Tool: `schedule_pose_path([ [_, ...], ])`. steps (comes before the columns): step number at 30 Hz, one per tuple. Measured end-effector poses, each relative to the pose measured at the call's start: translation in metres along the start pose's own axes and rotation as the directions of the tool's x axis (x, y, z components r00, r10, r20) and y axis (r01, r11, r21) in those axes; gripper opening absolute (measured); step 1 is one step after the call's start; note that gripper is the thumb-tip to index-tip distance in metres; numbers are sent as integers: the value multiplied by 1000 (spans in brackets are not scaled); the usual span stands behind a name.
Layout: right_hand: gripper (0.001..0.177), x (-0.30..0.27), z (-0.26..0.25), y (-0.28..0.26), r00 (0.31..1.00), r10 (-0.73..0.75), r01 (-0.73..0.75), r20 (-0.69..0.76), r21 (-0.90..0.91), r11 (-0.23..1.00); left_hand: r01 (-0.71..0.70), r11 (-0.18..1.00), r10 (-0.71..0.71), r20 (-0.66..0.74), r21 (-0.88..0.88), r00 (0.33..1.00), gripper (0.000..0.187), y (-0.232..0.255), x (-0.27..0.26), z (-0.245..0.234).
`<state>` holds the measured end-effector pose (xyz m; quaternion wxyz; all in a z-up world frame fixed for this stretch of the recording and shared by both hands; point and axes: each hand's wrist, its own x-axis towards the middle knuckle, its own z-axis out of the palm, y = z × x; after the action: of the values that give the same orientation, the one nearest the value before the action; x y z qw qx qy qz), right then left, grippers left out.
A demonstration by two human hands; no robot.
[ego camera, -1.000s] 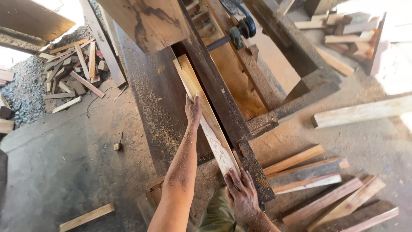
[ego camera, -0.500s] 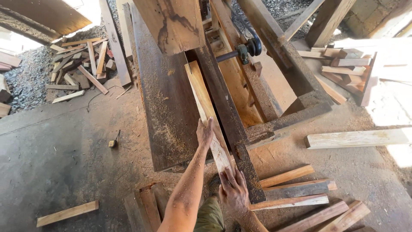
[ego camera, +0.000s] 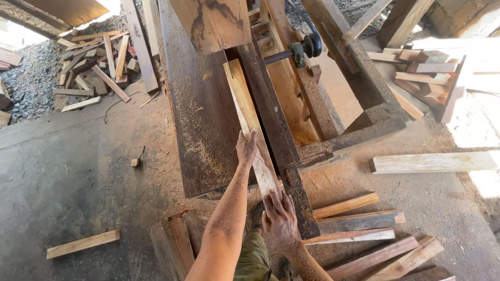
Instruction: The recorder is using a table saw to cut and shape wooden planks in a workshop.
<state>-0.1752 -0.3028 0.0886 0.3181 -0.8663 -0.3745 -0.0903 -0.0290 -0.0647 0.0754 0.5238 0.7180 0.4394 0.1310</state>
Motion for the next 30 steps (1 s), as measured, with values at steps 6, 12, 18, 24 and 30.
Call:
schedule_pose_path([
  [6,41,4,-1,-2,999,-22,21,-42,-17,1000,18,1000,-18,29,-24,999,86,6,2,-2],
  [12,43,19,-19,-8,1000,-25,25,-9,10,1000,26,1000,-25,30,-17,999,90,2,9,1],
  [18,42,24,-19,-11,999,-24,23,-23,-10,1000,2,1000,-2,25,-13,1000,92,2,16,1],
  [24,38,22,-4,-5,996,-12,11,-86,-6,1000,-9,1000,8,32,25,999,89,7,18,-3],
  [30,38,27,1,-3,997,-27,26,-75,-18,999,-37,999,37,23,5,999,83,13,21,-2],
])
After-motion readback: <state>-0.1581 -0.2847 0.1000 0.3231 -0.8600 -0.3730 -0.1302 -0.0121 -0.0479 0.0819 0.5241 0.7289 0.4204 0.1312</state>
